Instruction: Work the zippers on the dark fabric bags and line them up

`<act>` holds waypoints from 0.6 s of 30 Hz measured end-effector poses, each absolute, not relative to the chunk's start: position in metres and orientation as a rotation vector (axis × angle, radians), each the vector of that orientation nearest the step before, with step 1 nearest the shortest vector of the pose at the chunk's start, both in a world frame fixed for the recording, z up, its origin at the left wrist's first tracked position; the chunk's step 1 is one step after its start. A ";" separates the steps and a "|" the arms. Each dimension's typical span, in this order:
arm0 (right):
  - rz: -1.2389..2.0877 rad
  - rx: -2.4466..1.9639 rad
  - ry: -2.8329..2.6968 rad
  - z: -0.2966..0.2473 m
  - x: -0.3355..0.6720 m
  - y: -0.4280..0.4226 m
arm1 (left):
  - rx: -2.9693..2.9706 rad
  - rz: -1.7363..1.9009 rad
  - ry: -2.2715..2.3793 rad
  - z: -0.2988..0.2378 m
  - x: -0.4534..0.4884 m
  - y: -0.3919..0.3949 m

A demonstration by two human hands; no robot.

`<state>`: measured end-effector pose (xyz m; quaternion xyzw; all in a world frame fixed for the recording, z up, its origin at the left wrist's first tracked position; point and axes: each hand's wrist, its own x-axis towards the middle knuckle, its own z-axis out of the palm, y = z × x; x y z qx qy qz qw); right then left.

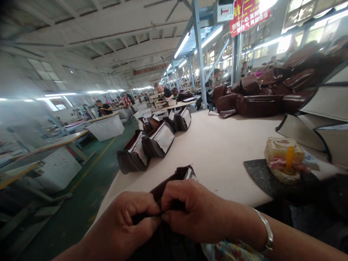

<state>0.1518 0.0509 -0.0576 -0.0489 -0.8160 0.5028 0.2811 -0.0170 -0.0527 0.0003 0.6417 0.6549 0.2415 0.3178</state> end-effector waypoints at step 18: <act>0.245 0.049 -2.600 -0.066 0.176 0.030 | 1.504 0.236 1.354 0.014 -0.046 -0.043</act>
